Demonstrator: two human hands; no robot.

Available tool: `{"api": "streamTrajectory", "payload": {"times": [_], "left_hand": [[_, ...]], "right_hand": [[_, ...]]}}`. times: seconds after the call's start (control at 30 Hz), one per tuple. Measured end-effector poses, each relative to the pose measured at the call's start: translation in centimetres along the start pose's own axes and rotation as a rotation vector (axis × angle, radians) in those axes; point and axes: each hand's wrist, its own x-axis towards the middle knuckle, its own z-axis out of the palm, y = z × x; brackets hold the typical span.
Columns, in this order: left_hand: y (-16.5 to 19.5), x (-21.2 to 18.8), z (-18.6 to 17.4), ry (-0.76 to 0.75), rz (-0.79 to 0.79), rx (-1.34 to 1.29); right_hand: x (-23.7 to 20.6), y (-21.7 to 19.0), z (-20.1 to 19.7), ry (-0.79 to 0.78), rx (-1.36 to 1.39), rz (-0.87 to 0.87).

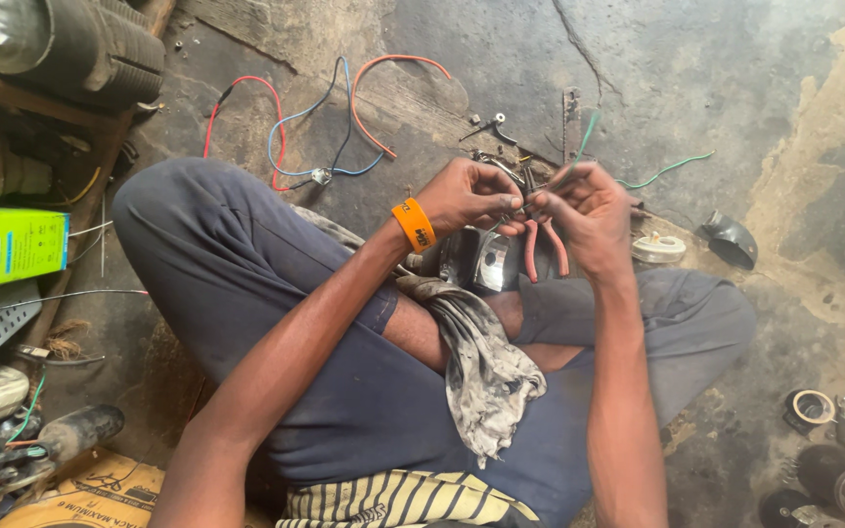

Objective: The person sits on the floor and repairs a small electronic component by stripping and twisting wires, then connecting them to a metal housing. They use pliers and a screwdriver to manipulate the wires and secure the connections.

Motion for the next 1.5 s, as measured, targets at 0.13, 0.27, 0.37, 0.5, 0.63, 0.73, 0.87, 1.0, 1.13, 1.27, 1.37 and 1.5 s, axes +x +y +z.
{"api": "streamTrajectory", "payload": {"times": [0.13,0.27,0.37,0.5,0.63,0.73,0.87,1.0,1.13,1.27,1.37,1.5], "left_hand": [[0.0,0.0,-0.2,0.023,0.011,-0.036],[0.0,0.1,-0.1,0.005,0.018,-0.045],[0.1,0.1,-0.1,0.007,0.005,-0.039],[0.3,0.0,0.1,0.011,0.0,-0.039],[0.6,-0.3,0.1,0.01,0.006,-0.022],[0.7,-0.4,0.2,0.011,-0.014,-0.025],[0.6,-0.3,0.1,0.013,0.031,-0.072],[0.4,0.0,0.0,0.043,0.084,-0.113],[1.1,0.6,0.0,0.157,0.228,-0.142],[1.3,0.9,0.2,0.179,0.273,-0.181],[1.0,0.9,0.3,0.189,0.298,-0.178],[0.9,0.8,0.1,0.194,0.279,-0.201]], "right_hand": [[0.1,0.2,0.1,-0.041,-0.038,0.015],[0.1,-0.1,-0.7,-0.071,-0.025,0.007],[0.2,-0.3,-0.9,-0.01,0.028,0.011],[0.0,-0.5,-0.5,0.0,-0.021,0.006],[0.0,-0.1,-0.3,0.014,0.054,0.056],[0.2,1.0,-0.2,0.05,-0.02,-0.04],[0.3,2.2,-0.6,-0.061,-0.154,0.006],[0.3,2.0,-0.6,-0.041,-0.057,0.091],[-0.2,0.0,-0.3,-0.225,-0.238,0.32],[-0.2,0.9,2.8,-0.292,-0.167,0.38],[-0.1,3.1,5.2,-0.231,0.183,0.373],[-0.7,4.2,5.5,-0.228,0.291,0.392]]}}
